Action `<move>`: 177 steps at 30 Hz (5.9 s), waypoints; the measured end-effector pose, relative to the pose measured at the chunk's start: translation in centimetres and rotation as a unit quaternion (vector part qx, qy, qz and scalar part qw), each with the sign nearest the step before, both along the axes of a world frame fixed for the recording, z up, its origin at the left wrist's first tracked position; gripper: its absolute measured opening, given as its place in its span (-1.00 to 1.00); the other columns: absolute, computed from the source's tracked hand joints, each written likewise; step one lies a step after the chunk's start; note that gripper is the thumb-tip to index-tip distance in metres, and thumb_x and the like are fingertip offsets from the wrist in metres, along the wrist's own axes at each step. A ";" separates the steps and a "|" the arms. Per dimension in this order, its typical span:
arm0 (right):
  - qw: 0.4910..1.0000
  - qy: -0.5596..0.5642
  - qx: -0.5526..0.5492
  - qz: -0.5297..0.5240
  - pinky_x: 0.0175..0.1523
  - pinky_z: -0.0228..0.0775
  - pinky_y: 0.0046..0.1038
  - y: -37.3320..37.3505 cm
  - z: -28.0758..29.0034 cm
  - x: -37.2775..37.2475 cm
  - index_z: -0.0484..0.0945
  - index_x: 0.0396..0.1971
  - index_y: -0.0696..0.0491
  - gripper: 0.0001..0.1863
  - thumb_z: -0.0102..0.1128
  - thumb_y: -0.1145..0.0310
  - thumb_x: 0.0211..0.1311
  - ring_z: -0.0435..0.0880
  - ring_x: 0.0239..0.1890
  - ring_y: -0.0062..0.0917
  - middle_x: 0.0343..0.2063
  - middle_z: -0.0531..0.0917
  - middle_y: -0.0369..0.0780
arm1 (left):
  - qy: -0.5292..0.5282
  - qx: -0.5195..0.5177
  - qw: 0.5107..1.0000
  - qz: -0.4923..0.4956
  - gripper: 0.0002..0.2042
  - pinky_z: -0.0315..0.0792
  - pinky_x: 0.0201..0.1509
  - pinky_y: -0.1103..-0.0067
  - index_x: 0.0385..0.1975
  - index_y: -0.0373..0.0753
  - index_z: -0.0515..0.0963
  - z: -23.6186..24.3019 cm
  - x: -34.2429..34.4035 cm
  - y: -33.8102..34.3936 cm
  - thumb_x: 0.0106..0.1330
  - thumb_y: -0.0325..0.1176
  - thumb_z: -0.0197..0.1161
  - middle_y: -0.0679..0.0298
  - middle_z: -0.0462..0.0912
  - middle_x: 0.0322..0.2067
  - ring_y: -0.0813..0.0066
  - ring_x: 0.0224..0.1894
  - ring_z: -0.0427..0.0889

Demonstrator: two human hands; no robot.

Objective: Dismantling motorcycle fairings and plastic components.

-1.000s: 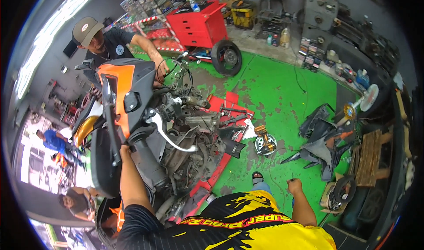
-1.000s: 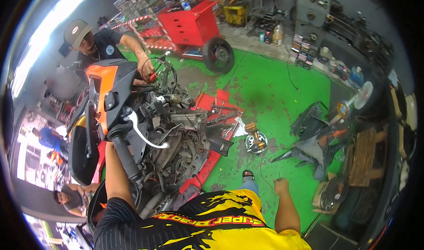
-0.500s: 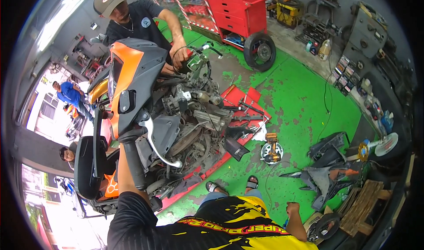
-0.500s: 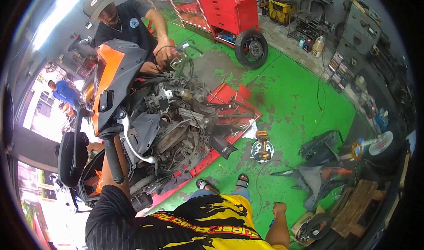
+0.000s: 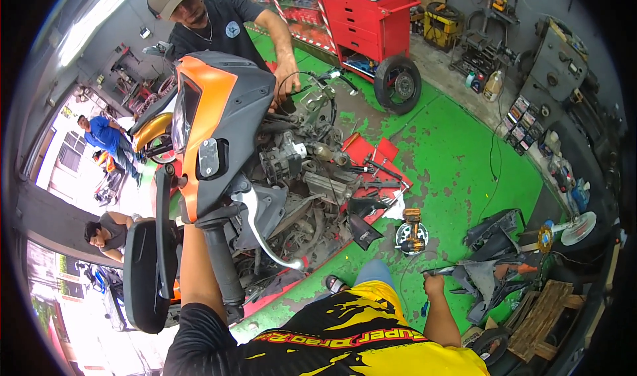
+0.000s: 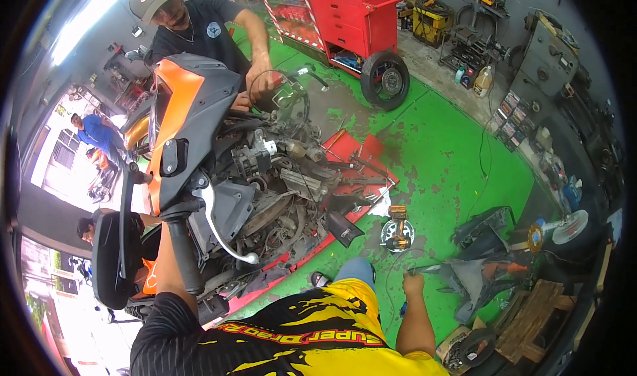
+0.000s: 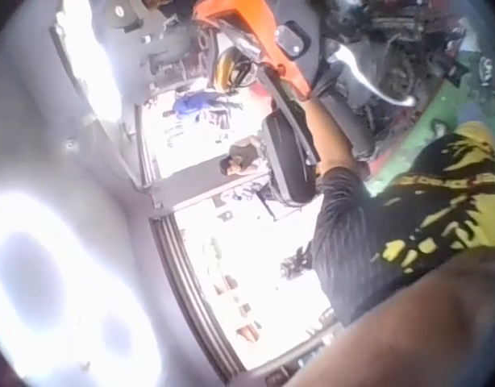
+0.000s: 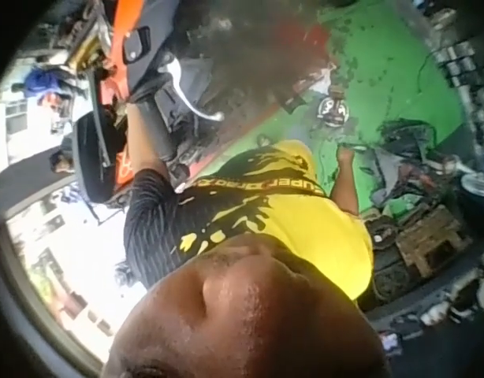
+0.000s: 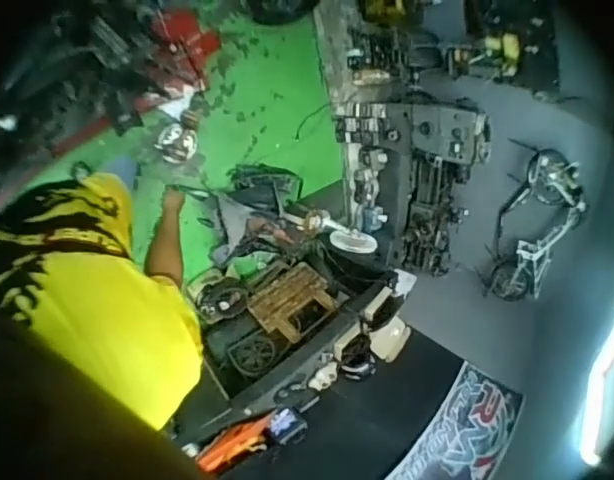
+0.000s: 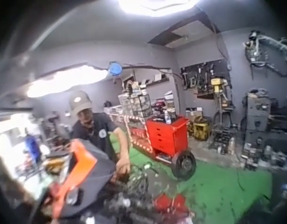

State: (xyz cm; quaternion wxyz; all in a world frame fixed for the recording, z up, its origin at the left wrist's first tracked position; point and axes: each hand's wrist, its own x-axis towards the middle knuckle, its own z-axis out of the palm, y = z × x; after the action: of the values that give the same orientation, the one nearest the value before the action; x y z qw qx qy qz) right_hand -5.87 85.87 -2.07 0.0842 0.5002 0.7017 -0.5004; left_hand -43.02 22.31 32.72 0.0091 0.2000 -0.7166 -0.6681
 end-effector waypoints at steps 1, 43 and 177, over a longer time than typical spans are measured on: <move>0.999 0.032 -0.001 0.005 -0.60 0.28 -0.33 -0.5 1.1 -2.5 0.61 -0.44 0.22 -0.78 0.27 0.33 0.20 0.50 -0.73 -0.44 -0.70 0.56 -0.18 | 0.000 -0.003 1.000 0.004 -0.39 0.53 0.05 0.42 0.15 -0.43 0.45 0.2 0.0 -0.3 0.23 -0.06 0.32 0.10 0.63 -0.05 0.28 -0.09 0.66; 0.958 -0.118 -0.079 0.250 -0.71 0.08 -0.42 13.0 1.6 -27.1 0.56 -0.37 0.20 -0.82 0.26 0.37 0.27 0.36 -0.78 -0.51 -0.69 0.51 -0.21 | -0.022 -0.011 0.974 0.223 -0.42 0.50 0.06 0.47 0.14 -0.41 0.46 -4.0 21.4 3.2 0.25 -0.08 0.30 0.14 0.62 -0.05 0.35 -0.09 0.64; 0.982 -0.050 0.133 -0.121 0.13 0.47 -0.15 17.8 12.0 43.1 0.67 -0.12 0.19 -0.51 0.20 0.02 0.25 0.65 -0.03 -0.01 -0.13 0.67 0.12 | 0.215 -0.313 0.766 -0.519 -0.10 0.00 0.49 0.35 0.34 -0.45 0.21 3.3 27.8 52.1 -0.09 -0.27 0.40 -0.12 0.34 0.28 0.08 0.37 0.27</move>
State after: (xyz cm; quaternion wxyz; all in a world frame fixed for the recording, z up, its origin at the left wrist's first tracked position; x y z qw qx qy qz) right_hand 37.18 103.69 9.97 -0.0087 0.6125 0.6913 -0.3833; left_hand -15.19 74.37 36.01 -0.1228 -0.3649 -0.8598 -0.3355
